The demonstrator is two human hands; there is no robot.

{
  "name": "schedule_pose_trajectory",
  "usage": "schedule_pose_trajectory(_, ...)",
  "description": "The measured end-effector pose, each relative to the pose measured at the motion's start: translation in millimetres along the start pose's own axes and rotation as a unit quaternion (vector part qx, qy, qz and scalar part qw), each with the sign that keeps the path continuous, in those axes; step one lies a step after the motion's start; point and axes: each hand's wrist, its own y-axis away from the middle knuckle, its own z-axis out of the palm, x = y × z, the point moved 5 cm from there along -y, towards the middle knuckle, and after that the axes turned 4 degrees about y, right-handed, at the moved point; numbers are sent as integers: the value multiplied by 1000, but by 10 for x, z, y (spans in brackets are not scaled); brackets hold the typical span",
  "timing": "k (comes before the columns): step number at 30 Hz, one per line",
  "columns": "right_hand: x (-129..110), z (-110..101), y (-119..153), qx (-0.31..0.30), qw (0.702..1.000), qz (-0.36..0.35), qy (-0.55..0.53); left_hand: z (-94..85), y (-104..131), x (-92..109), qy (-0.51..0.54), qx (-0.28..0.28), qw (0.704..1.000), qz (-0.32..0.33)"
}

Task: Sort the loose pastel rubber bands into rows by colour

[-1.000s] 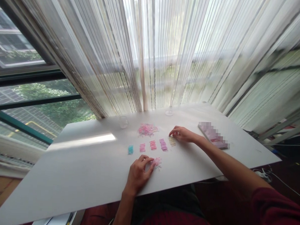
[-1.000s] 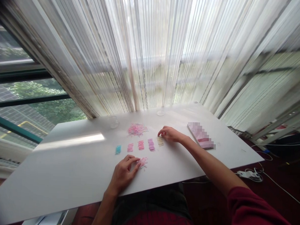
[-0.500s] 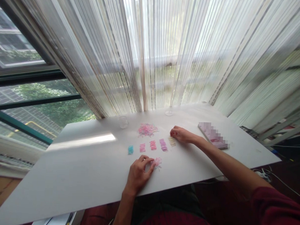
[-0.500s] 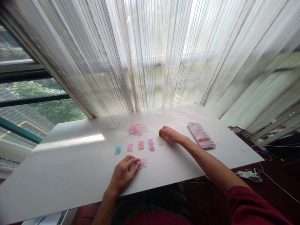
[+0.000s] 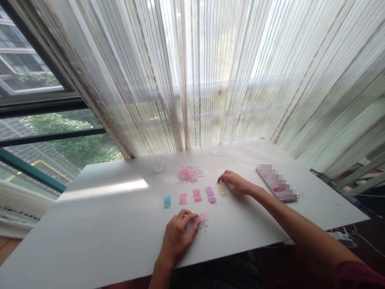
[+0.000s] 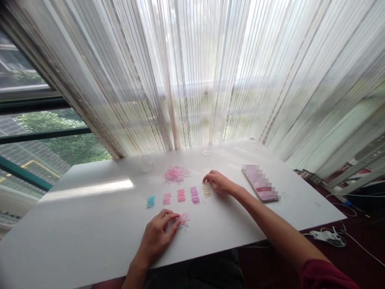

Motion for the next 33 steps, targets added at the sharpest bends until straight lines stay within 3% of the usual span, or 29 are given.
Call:
schedule_pose_trajectory(12, -22, 24, 10, 13, 1000, -7, -20, 5, 0, -5, -2, 2, 1000, -2)
schedule_pose_trajectory(19, -31, -62, 91, 93, 994, 35, -40, -4, -2, 1, 4, 3, 1000, 5)
schedule_pose_trajectory(24, -492, -17, 431, 159, 985, 42, -57, 0, -1, 4, 5, -5, 1000, 9)
schedule_pose_trajectory(29, -1166, 363, 767, 127, 987, -9, -99, -6, -2, 5, 6, -4, 1000, 7)
schedule_pose_trajectory(33, -1319, 584, 823, 109, 990, 4, -92, -18, 0, 14, 11, -5, 1000, 7)
